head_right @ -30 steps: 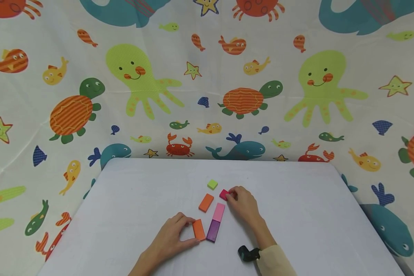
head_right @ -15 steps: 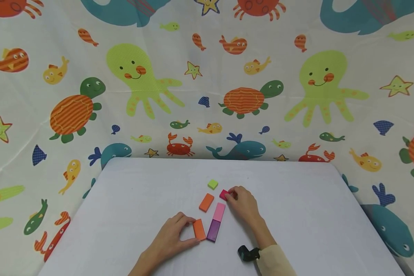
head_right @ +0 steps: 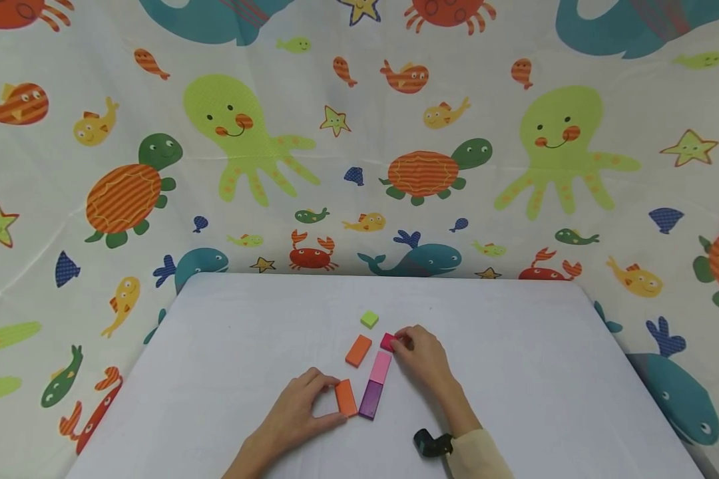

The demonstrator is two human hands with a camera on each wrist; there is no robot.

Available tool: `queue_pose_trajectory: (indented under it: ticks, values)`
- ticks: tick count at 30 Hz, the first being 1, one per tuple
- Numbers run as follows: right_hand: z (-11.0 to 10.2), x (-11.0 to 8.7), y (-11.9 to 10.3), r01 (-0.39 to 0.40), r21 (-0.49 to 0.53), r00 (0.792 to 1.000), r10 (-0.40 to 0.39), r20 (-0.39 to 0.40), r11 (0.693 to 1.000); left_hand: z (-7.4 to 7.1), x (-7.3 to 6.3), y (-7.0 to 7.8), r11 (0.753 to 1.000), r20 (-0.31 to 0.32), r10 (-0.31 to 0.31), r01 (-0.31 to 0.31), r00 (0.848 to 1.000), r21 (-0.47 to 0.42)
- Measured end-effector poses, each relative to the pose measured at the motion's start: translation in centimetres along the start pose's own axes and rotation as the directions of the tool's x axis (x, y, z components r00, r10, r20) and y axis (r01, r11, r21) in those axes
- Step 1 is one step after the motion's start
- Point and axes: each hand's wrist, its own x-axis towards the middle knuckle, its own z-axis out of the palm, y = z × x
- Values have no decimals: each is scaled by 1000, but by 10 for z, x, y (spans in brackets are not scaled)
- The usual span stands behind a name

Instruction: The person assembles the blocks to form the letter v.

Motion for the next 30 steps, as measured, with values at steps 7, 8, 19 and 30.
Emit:
queue_pose_trajectory:
  ticks: [7, 8, 19, 30]
  values:
    - [2, -3, 2, 8, 8, 1000, -8, 3, 1000, 1, 0, 0, 1000, -16, 15, -15, 1000, 2]
    - [2, -4, 2, 8, 11, 1000, -8, 4, 1000, 1, 0, 0, 1000, -14, 14, -14, 1000, 2]
    - [1, -5, 3, 18, 22, 1000, -18, 6, 1000, 0, 0, 0, 1000, -10, 4, -4, 1000, -9]
    - [1, -5, 1, 18, 19, 1000, -18, 10, 1000, 1, -1, -1, 1000, -11, 3, -3, 1000, -10]
